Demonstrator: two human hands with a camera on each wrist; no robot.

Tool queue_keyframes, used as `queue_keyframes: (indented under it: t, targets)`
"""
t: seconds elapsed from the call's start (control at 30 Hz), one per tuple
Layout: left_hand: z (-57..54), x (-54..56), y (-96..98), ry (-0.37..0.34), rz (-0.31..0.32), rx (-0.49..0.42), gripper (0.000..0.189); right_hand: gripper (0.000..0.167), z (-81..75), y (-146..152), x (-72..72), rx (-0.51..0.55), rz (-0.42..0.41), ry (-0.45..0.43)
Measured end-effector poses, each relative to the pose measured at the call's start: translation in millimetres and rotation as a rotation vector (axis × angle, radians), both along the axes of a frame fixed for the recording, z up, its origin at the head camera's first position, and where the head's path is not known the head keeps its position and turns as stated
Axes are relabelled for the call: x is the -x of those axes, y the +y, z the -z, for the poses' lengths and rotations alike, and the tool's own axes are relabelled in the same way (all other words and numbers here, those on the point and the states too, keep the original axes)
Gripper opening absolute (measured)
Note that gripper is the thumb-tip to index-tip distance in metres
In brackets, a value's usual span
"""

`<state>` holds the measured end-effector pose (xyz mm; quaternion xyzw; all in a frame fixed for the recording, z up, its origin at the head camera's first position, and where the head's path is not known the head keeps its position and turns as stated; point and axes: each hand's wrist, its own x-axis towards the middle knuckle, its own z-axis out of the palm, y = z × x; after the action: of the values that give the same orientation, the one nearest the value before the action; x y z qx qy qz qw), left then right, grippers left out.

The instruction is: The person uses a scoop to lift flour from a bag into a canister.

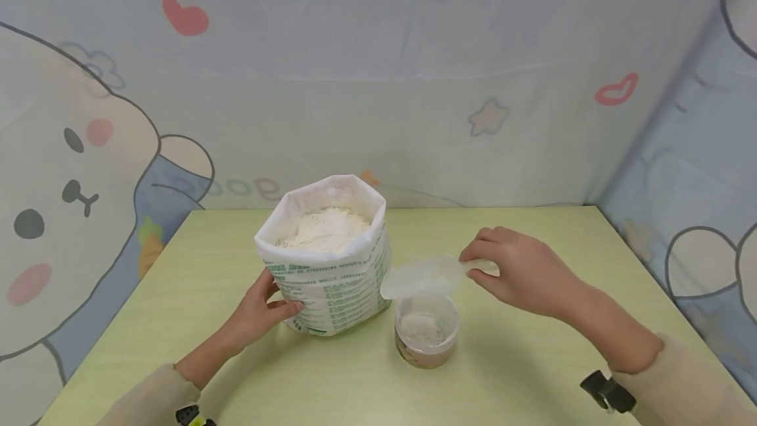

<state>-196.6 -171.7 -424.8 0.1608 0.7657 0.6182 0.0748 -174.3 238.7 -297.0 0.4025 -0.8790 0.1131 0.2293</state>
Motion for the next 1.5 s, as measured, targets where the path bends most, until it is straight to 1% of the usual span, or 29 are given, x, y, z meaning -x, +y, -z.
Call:
queue_keyframes:
  t: [0.13,0.3,0.57,0.87,1.03,1.2,1.37,1.5]
  targets:
    - [0.3,0.6,0.1,-0.005,-0.004,0.005,0.073,0.028,-10.5,-2.2,1.8,0.044,-0.020,-0.022]
    - [-0.6,0.3,0.3,-0.008,-0.013,0.015,0.072,0.029,-27.2,-6.8,5.8,0.083,-0.062,0.000]
    - [-1.1,0.3,0.5,-0.030,-0.014,0.010,0.072,0.028,-57.0,-15.9,15.5,0.077,-0.077,0.048]
    - [0.5,1.5,-0.2,-0.021,-0.007,0.008,0.072,0.022,-87.7,-29.9,31.2,0.024,-0.076,0.122]
    - [1.2,2.2,-0.2,-0.023,-0.013,0.018,0.071,0.023,-100.2,-37.4,40.7,-0.012,-0.073,0.138]
    - [0.0,1.2,-0.2,-0.022,-0.015,0.020,0.071,0.021,-110.7,-49.8,50.0,-0.066,-0.079,0.134]
    - [-1.1,0.2,0.1,-0.024,-0.014,0.019,0.071,0.016,-117.5,-65.0,57.9,-0.147,-0.034,0.101]
    - [-1.3,-0.3,0.6,-0.026,-0.013,0.014,0.071,0.013,-120.1,-75.8,60.6,-0.200,-0.005,0.072]
